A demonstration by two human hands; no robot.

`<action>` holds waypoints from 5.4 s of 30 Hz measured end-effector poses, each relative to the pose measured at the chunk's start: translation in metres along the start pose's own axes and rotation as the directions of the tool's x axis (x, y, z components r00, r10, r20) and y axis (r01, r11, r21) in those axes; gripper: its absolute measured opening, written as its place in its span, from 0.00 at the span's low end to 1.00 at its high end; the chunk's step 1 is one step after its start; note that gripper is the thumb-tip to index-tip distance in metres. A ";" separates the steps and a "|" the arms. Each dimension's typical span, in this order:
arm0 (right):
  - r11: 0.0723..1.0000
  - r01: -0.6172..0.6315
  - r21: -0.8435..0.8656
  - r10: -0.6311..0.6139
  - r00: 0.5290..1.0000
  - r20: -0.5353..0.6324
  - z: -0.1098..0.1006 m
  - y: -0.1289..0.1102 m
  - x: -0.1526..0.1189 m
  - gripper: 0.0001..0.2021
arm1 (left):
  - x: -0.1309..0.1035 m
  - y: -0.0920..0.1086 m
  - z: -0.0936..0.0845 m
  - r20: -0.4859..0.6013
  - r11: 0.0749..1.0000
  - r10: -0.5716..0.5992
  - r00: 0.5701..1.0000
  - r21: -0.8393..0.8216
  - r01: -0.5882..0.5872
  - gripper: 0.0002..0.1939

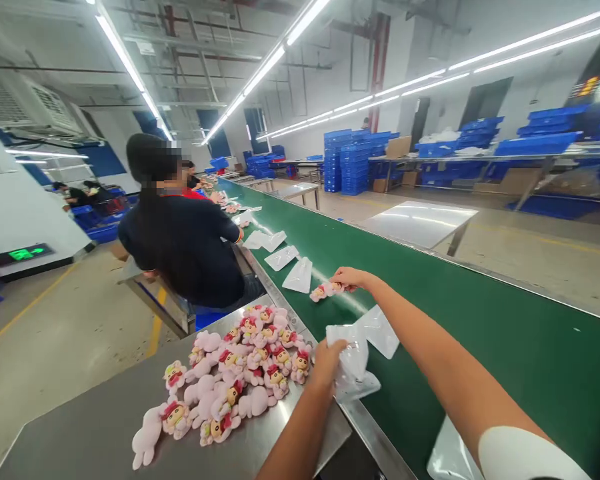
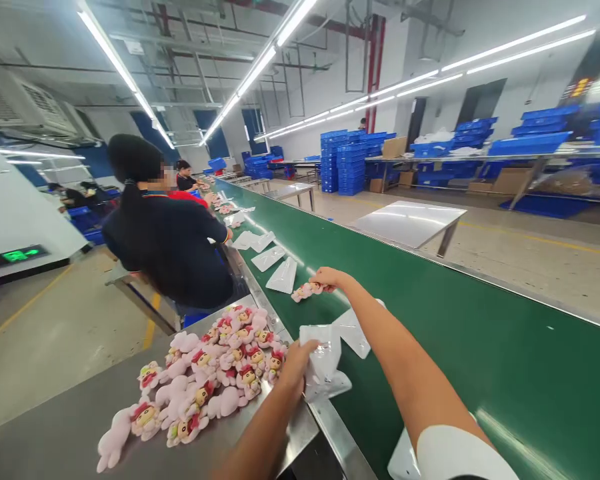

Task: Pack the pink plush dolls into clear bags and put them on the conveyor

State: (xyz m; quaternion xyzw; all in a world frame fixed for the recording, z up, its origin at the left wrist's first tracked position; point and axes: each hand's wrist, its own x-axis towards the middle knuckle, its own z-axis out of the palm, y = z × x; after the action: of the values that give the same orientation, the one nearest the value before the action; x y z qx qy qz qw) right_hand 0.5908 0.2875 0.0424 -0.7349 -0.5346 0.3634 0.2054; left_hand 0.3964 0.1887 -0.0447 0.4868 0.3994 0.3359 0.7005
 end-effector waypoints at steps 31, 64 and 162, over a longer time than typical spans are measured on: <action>0.448 0.698 -0.559 -0.748 0.635 0.193 0.178 -0.049 -0.114 0.13 | -0.251 -0.001 -0.265 -0.259 0.140 0.653 0.711 0.965 0.223 0.25; 0.186 0.891 -0.414 -0.909 0.316 0.272 0.377 -0.114 -0.182 0.24 | -0.262 0.012 -0.349 -0.414 0.193 0.669 0.618 0.899 0.393 0.30; 0.649 0.713 -0.265 -0.721 0.688 0.085 0.214 -0.065 -0.293 0.10 | -0.232 -0.037 -0.131 0.072 0.969 0.197 0.978 0.140 -0.206 0.21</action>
State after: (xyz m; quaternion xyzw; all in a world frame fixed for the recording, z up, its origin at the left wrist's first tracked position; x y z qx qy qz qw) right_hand 0.3404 0.0173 0.0399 -0.4897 -0.8236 0.1639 0.2346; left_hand 0.1778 0.0327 -0.0528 0.5845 0.3511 0.3610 0.6363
